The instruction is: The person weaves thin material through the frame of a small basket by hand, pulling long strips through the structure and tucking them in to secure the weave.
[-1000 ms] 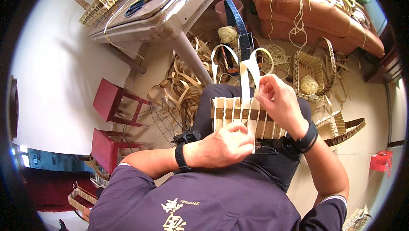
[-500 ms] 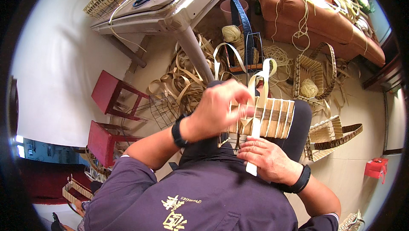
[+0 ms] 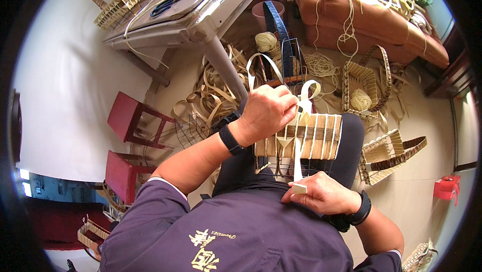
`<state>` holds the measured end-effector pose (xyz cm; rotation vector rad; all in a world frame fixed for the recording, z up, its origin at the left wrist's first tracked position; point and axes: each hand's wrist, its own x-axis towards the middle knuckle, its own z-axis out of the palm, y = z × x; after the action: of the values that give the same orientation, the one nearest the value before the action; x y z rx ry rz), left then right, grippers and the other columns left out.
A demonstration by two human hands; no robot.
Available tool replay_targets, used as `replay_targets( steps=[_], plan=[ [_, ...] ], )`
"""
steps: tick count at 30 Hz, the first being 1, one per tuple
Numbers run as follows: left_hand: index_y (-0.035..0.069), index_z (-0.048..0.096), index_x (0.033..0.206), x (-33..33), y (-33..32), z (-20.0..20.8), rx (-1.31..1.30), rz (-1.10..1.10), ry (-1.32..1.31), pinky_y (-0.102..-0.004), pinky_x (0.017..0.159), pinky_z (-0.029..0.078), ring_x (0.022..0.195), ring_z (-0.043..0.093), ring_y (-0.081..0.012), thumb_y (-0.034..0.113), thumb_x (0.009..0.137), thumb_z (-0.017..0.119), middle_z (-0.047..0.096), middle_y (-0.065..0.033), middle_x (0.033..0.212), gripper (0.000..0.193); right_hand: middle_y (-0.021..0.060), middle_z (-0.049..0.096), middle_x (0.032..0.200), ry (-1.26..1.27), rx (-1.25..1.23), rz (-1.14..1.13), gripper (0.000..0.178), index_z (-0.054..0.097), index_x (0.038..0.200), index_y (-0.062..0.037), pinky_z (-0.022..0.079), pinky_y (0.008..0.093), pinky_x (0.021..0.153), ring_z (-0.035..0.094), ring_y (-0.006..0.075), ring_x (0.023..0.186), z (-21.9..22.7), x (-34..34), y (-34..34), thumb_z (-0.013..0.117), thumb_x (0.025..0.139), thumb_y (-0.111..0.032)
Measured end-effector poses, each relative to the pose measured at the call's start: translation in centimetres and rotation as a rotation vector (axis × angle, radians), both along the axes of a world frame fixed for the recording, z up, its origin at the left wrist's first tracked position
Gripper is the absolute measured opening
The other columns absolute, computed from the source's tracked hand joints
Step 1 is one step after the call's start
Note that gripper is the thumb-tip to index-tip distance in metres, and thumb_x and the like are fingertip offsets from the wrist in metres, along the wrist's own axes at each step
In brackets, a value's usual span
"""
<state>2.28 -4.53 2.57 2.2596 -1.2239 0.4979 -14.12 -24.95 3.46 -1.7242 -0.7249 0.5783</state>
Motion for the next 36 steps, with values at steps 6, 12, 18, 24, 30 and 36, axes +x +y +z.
replay_targets(
  steps=[6, 12, 18, 24, 30, 36],
  plan=[
    [0.01, 0.068, 0.129, -1.8, 0.3, 0.0, -0.007, 0.018, 0.413, -0.0465, 0.085, 0.058, 0.097, 0.073, -0.0363, 0.03, 0.087, 0.082, 0.074, -0.0162, 0.109, 0.048, 0.0125, 0.072, 0.086, -0.422, -0.271, 0.066, 0.021, 0.071, 0.106, -0.0054, 0.06, 0.0441, 0.08, 0.074, 0.0332, 0.088, 2.3, -0.8, 2.1, 0.073, 0.086, -0.011],
    [0.004, 0.06, 0.14, -1.9, -0.3, -1.7, -0.036, 0.021, 0.311, -0.0488, 0.089, 0.057, 0.101, 0.069, -0.0398, 0.019, 0.085, 0.075, 0.068, -0.0193, 0.112, 0.059, 0.0138, 0.074, 0.089, -0.493, -0.441, 0.28, 0.02, 0.068, 0.104, -0.003, 0.061, 0.0433, 0.089, 0.075, 0.0339, 0.095, 4.1, -0.8, 4.0, 0.07, 0.089, -0.016],
    [0.003, 0.057, 0.144, -1.9, 0.0, -2.1, -0.024, 0.012, 0.286, -0.0498, 0.09, 0.055, 0.101, 0.067, -0.0404, 0.016, 0.084, 0.071, 0.064, -0.02, 0.11, 0.063, 0.0146, 0.072, 0.125, -0.569, -0.174, -0.036, 0.049, 0.071, 0.128, -0.0063, 0.051, 0.0484, 0.115, 0.067, 0.0327, 0.125, 2.9, 0.7, 2.1, 0.075, 0.08, -0.004],
    [0.004, 0.055, 0.148, -2.0, -0.3, -2.1, -0.007, 0.012, 0.286, -0.0501, 0.09, 0.055, 0.101, 0.066, -0.0405, 0.014, 0.085, 0.071, 0.063, -0.02, 0.111, 0.066, 0.0164, 0.067, 0.137, -0.735, -0.406, -0.004, 0.046, 0.07, 0.127, -0.0055, 0.042, 0.048, 0.124, 0.056, 0.0354, 0.141, -1.9, 2.7, 0.9, 0.07, 0.082, -0.005],
    [0.01, 0.052, 0.155, -2.4, 0.0, -2.0, -0.024, -0.037, 0.195, -0.0484, 0.089, 0.054, 0.1, 0.065, -0.0381, 0.009, 0.084, 0.07, 0.061, -0.0167, 0.109, 0.073, 0.009, 0.071, 0.102, -0.725, -0.288, -0.045, 0.036, 0.071, 0.117, -0.0056, 0.052, 0.0413, 0.112, 0.069, 0.0286, 0.111, -2.1, 2.6, 2.1, 0.072, 0.081, -0.008],
    [0.011, 0.059, 0.15, -1.4, 0.7, -0.6, -0.008, -0.164, 0.402, -0.0479, 0.097, 0.055, 0.114, 0.066, -0.0384, 0.005, 0.082, 0.069, 0.063, -0.0195, 0.126, 0.069, 0.0081, 0.063, 0.081, -0.691, -0.365, 0.097, 0.014, 0.057, 0.085, -0.0087, 0.051, 0.041, 0.084, 0.065, 0.0284, 0.086, -3.4, 2.3, 3.9, 0.068, 0.087, -0.016]
  ],
)
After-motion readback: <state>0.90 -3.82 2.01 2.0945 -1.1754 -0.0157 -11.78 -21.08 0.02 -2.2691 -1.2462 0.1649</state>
